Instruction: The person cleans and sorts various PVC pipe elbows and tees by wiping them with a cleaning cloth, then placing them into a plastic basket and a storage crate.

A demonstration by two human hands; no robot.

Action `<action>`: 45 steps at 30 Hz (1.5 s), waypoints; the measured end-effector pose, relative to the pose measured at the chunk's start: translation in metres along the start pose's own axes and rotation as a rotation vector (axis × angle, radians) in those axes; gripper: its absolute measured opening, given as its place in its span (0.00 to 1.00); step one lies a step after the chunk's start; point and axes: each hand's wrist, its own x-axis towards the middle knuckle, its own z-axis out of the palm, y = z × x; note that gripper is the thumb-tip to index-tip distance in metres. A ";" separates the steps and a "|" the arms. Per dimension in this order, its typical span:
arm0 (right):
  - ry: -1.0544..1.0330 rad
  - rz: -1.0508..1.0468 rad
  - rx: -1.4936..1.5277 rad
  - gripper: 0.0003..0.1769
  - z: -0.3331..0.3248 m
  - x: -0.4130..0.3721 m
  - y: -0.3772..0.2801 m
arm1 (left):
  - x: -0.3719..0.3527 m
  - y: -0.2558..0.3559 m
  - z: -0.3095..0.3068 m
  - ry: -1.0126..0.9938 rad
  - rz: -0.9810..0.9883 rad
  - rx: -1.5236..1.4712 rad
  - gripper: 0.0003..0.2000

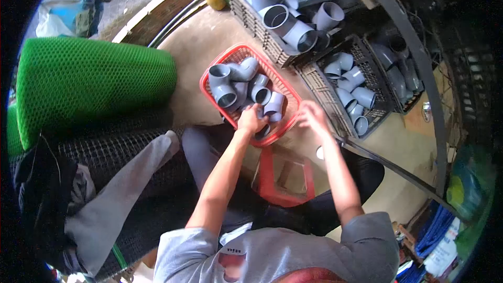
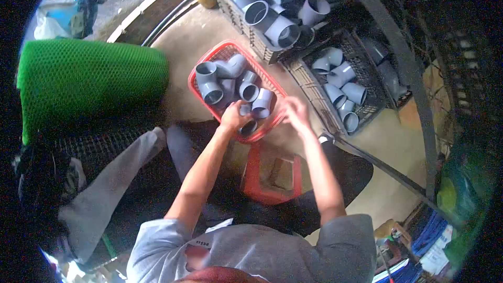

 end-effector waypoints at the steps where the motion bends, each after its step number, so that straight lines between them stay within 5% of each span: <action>1: -0.101 0.133 -0.010 0.17 0.020 -0.012 0.015 | 0.001 -0.007 0.012 -0.014 -0.061 0.191 0.36; 2: -0.198 0.223 -0.057 0.17 0.036 -0.025 0.026 | 0.001 -0.012 0.019 -0.173 -0.172 0.215 0.43; 3: -0.245 0.287 -0.105 0.19 0.051 -0.034 0.042 | 0.007 -0.040 0.046 -0.225 -0.168 0.223 0.39; 8: -0.235 0.352 -0.107 0.28 0.081 -0.077 0.067 | 0.012 -0.062 0.081 -0.078 -0.182 0.380 0.37; 11: -0.122 0.347 0.031 0.29 0.069 -0.073 0.071 | 0.026 -0.062 0.062 -0.021 -0.156 0.095 0.27; 12: -0.050 0.352 0.099 0.30 0.066 -0.071 0.068 | 0.039 -0.062 0.056 -0.127 -0.066 0.018 0.30; 15: -0.034 0.406 0.483 0.52 0.051 -0.060 0.053 | 0.000 0.013 -0.021 -0.318 0.057 -0.417 0.31; 17: -0.161 0.329 0.799 0.49 0.047 -0.045 0.039 | -0.029 0.039 -0.066 -0.515 0.292 -0.681 0.33; 18: -0.245 0.331 1.006 0.47 0.047 -0.039 0.023 | -0.032 0.037 -0.074 -0.514 0.361 -0.510 0.32; 21: -0.214 0.317 1.037 0.41 0.036 -0.035 0.018 | -0.029 0.015 -0.106 -0.498 0.412 -0.533 0.29; 24: -0.183 0.250 0.955 0.39 0.036 -0.031 0.027 | 0.014 -0.016 -0.126 0.057 0.189 -0.178 0.25; 26: -0.222 0.267 0.994 0.36 0.034 -0.037 0.035 | 0.052 -0.040 -0.132 0.339 0.210 0.038 0.23; 31: -0.053 0.355 1.010 0.36 0.047 -0.079 0.037 | 0.109 -0.061 -0.128 0.141 0.100 0.494 0.31; 35: -0.015 0.393 0.920 0.36 0.042 -0.106 0.037 | 0.109 -0.062 -0.103 0.098 -0.054 0.667 0.19; 37: 0.092 0.229 0.685 0.36 0.041 -0.110 0.038 | 0.100 -0.059 -0.089 0.064 -0.009 0.634 0.14; 39: 0.051 0.417 0.826 0.36 0.027 -0.088 0.056 | 0.087 -0.038 -0.087 -0.040 0.025 0.634 0.14; 41: 0.082 0.368 0.721 0.37 0.018 -0.077 0.048 | 0.075 -0.019 -0.091 -0.077 0.185 0.594 0.15; 45: 0.559 0.053 0.059 0.50 -0.010 -0.056 -0.009 | 0.010 0.041 -0.112 -0.183 0.427 0.380 0.18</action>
